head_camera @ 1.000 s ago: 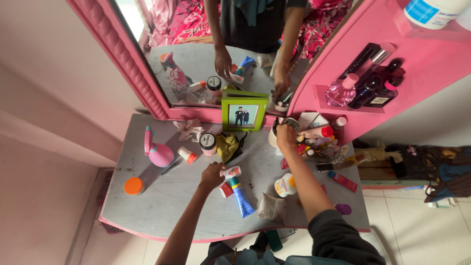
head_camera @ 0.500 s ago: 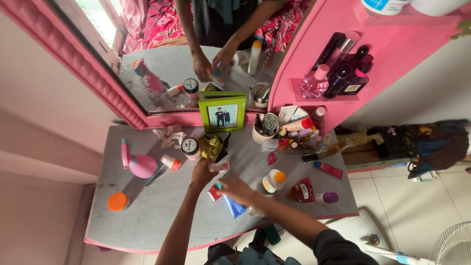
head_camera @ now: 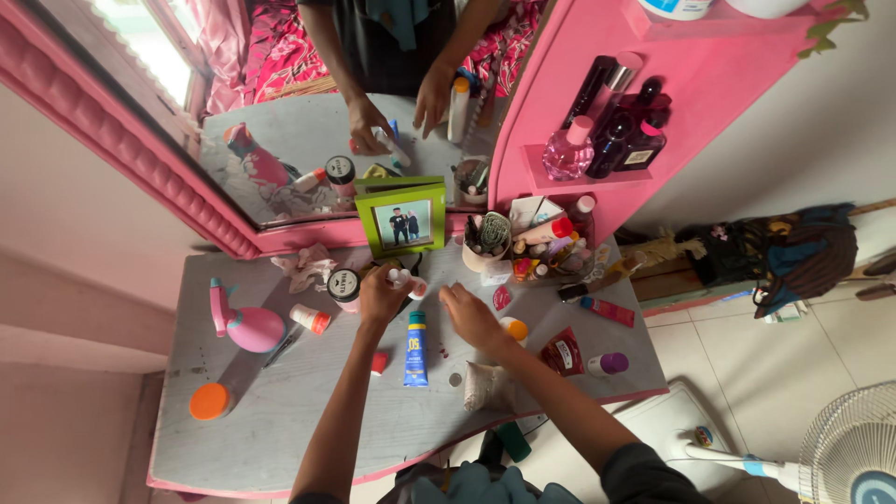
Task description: The person cleans a bedroom dresser and mirror. They move several bottles and a photo frame aside, spray cleaner on the surface, and wipe the dresser and mirror with a cloth. The person then wipes the mirror frame and returns the items to the dresser.
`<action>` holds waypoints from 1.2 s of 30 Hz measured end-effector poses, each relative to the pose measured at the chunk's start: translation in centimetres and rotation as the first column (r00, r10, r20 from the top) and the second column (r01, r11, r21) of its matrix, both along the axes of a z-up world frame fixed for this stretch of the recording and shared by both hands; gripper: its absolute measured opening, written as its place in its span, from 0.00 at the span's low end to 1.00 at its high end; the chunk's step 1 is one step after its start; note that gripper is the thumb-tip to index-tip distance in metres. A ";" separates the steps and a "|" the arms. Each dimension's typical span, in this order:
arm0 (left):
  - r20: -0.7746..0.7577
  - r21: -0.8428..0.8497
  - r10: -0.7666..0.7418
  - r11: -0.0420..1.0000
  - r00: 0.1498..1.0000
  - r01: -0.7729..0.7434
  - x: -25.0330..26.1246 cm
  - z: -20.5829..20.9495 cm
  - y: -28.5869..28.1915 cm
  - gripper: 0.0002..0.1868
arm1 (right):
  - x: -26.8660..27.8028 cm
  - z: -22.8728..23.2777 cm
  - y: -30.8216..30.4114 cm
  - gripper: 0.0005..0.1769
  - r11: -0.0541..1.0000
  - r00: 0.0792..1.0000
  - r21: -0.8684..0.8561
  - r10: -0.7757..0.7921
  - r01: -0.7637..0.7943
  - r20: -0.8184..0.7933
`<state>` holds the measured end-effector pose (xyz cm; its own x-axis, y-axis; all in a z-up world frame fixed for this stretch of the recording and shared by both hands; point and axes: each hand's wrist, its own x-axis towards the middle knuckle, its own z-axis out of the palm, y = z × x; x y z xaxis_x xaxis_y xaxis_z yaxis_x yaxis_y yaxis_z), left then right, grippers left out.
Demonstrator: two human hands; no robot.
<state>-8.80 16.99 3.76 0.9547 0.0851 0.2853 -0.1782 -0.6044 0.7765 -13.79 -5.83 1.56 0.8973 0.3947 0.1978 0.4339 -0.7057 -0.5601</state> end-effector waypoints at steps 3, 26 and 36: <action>0.080 -0.073 0.044 0.997 0.996 -0.038 0.2 0.6 -1.2 0.18 | 0.3 -2.0 3.0 0.31 0.991 0.971 -0.012 -0.132 0.132 -0.199; 0.125 -0.218 0.060 0.975 0.990 -0.031 1.8 3.5 -2.5 0.16 | 0.3 6.0 5.2 0.25 0.426 0.682 0.552 -0.263 0.717 -0.683; 0.076 -0.148 -0.168 0.973 0.983 0.178 6.4 0.2 -6.1 0.20 | 5.4 8.8 -7.0 0.39 0.473 0.469 0.476 0.143 0.742 -0.872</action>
<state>-2.45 10.88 3.97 0.9393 -0.0321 0.3416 -0.3209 -0.4343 0.8416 -8.35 -12.83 10.31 0.8081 0.1426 -0.5715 -0.5889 0.2155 -0.7789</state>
